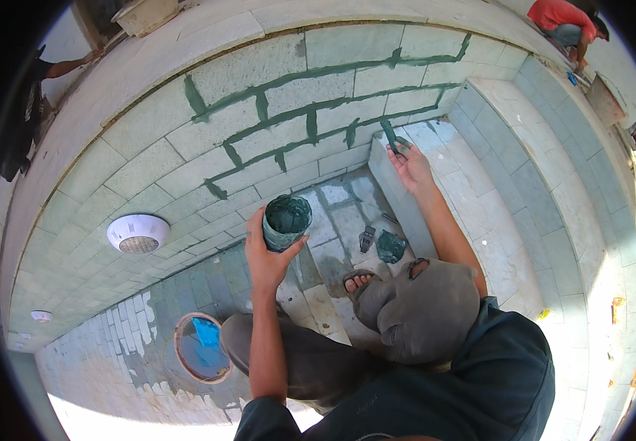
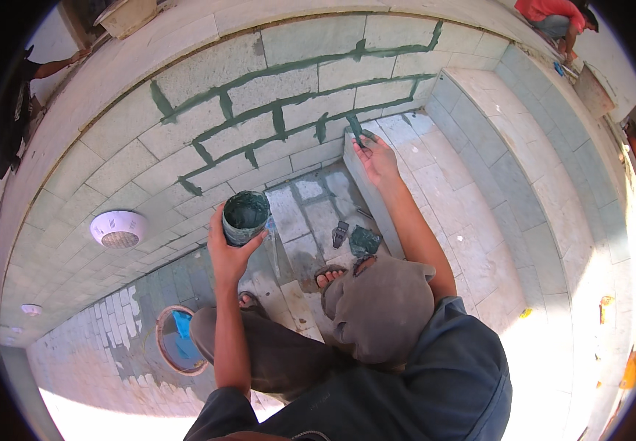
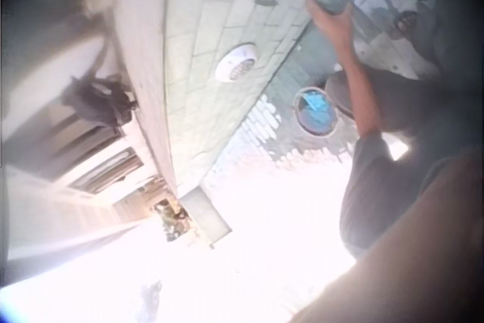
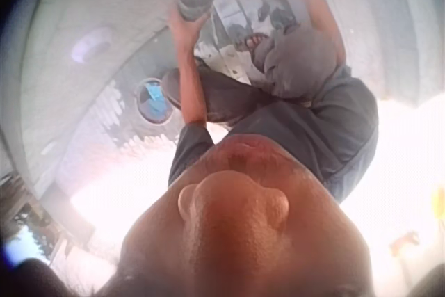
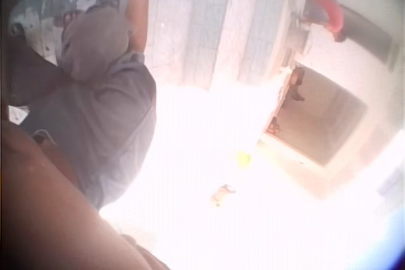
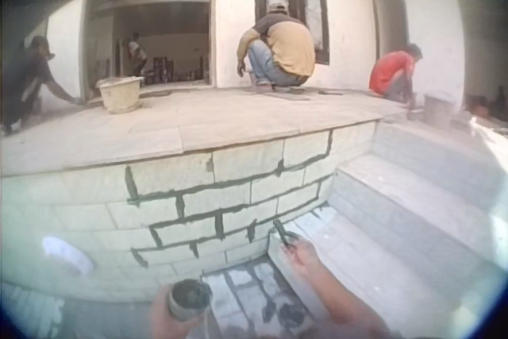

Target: The person applies grout to the joints between wall tiles using a small tool, repeatedly dipping the tool into a container of green grout and spreading it along the horizontal and vertical tile lines.

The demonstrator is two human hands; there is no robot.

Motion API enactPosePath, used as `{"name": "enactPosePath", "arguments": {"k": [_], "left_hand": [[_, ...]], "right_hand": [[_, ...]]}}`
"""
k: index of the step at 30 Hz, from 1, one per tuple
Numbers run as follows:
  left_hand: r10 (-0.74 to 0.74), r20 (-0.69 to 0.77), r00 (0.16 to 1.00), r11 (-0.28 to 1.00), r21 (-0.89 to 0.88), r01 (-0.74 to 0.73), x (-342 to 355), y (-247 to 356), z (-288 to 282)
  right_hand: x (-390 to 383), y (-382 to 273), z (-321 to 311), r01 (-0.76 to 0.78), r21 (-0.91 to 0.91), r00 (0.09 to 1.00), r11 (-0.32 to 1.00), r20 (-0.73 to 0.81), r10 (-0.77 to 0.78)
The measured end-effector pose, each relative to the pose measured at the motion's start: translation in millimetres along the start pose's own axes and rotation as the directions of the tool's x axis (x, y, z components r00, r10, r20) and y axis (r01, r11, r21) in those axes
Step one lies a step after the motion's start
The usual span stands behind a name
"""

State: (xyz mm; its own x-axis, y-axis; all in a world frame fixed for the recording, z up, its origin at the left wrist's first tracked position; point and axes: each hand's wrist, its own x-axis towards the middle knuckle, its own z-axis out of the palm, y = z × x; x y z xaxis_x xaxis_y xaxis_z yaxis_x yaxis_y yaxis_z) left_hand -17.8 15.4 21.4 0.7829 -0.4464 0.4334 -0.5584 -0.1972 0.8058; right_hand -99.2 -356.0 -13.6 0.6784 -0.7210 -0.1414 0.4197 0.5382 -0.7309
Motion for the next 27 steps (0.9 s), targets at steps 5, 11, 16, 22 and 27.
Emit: {"name": "enactPosePath", "arguments": {"k": [5,11,16,22,27], "left_hand": [[-0.017,0.017,1.0,1.0,0.017,0.017,2,-4,8],[-0.05,0.03,0.998,0.998,-0.025,0.051,2,-13,14],[0.006,0.049,0.999,0.999,0.037,-0.007,14,-5,10],[-0.017,0.03,0.999,1.0,-0.006,0.017,7,-11,1],[0.008,0.003,1.0,0.995,-0.095,-0.008,7,-4,3]], "right_hand": [[32,-3,1,0.217,-0.13,0.969,0.967,-0.087,-0.229],[89,1,0,0.469,-0.416,0.872,0.779,0.08,-0.482],[97,4,-16,0.514,-0.435,0.844,0.74,0.099,-0.528],[111,14,-24,0.511,-0.448,0.842,0.733,0.091,-0.531],[108,9,-31,0.488,-0.543,0.856,0.683,0.145,-0.496]]}}
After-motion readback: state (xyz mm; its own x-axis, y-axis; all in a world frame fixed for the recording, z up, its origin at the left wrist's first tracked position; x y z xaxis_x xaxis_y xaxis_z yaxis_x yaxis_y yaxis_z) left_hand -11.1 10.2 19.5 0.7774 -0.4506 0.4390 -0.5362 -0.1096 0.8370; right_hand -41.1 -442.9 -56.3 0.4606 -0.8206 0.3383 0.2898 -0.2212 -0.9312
